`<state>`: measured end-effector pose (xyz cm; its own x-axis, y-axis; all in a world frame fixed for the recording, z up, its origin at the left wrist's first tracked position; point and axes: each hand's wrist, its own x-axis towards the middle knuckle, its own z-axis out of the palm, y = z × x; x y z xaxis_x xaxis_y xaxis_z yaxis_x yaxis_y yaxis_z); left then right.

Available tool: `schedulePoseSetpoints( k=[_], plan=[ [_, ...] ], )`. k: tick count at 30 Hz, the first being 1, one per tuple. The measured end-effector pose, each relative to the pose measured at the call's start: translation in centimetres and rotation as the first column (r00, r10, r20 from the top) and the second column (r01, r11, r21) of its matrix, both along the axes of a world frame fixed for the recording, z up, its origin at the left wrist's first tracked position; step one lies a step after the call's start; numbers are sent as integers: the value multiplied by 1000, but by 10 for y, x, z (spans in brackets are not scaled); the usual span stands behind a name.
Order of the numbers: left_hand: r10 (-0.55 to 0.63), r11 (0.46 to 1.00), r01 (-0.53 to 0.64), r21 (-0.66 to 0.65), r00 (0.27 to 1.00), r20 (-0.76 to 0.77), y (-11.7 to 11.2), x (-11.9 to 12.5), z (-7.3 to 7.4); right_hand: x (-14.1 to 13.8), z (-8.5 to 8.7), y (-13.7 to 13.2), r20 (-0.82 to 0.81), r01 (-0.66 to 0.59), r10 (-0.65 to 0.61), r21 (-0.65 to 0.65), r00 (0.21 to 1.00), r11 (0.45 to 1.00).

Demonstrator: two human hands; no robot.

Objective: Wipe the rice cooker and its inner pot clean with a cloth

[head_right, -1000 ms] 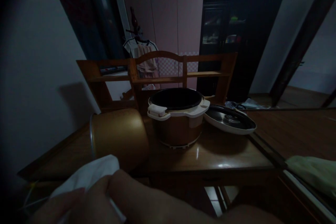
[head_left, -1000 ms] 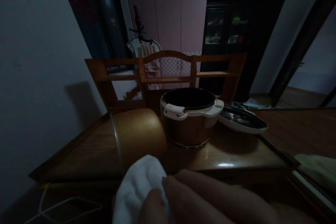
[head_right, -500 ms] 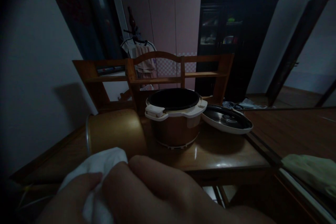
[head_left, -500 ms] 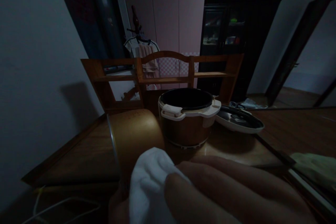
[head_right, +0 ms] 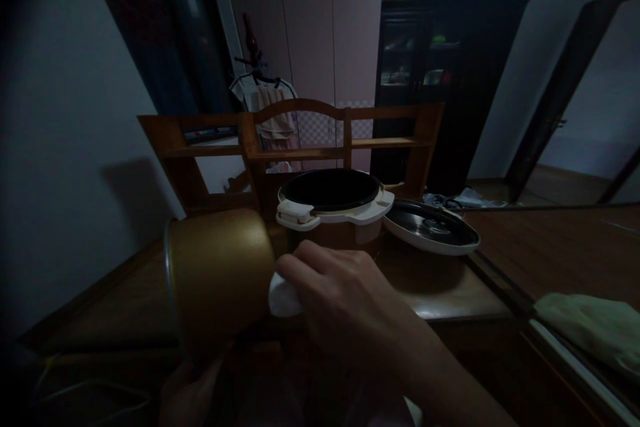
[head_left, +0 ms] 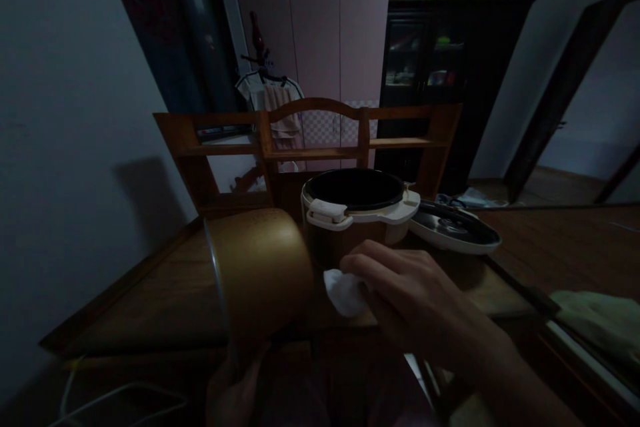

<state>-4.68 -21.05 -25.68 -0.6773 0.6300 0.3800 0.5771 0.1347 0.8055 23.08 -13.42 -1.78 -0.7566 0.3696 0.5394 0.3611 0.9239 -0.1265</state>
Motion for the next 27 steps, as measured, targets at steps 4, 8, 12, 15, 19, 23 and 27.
schedulePoseSetpoints(
  k=[4, 8, 12, 15, 19, 23, 27],
  plan=[
    [-35, 999, 34, -15, 996, -80, -4, -13, -12, -2, -19, 10, 10, 40, -40, -49, 999, 998],
    [-70, 997, 66, -34, 988, -140, -10, -17, -13, -4, -31, 12, 2, 35, -35, -36, 999, 999],
    [-63, 998, 60, -29, 992, -109, -8, -17, -17, -6, -38, 16, -3, 25, -25, 15, 1000, 1000],
    [-65, 998, 62, -27, 993, -99, -7, -17, -19, -7, -43, 18, -24, 37, -35, 62, 999, 997],
    [-89, 995, 85, -43, 990, -106, -9, -20, -18, -7, -44, 18, -45, 30, -27, 77, 999, 997],
    [-104, 992, 94, -79, 987, -124, -9, -21, -18, -9, -46, 22, -29, 52, -51, 38, 998, 998],
    [-75, 995, 71, -66, 995, -64, -9, -13, -11, -16, -52, 29, -156, 126, -132, -44, 979, 991]
  ],
)
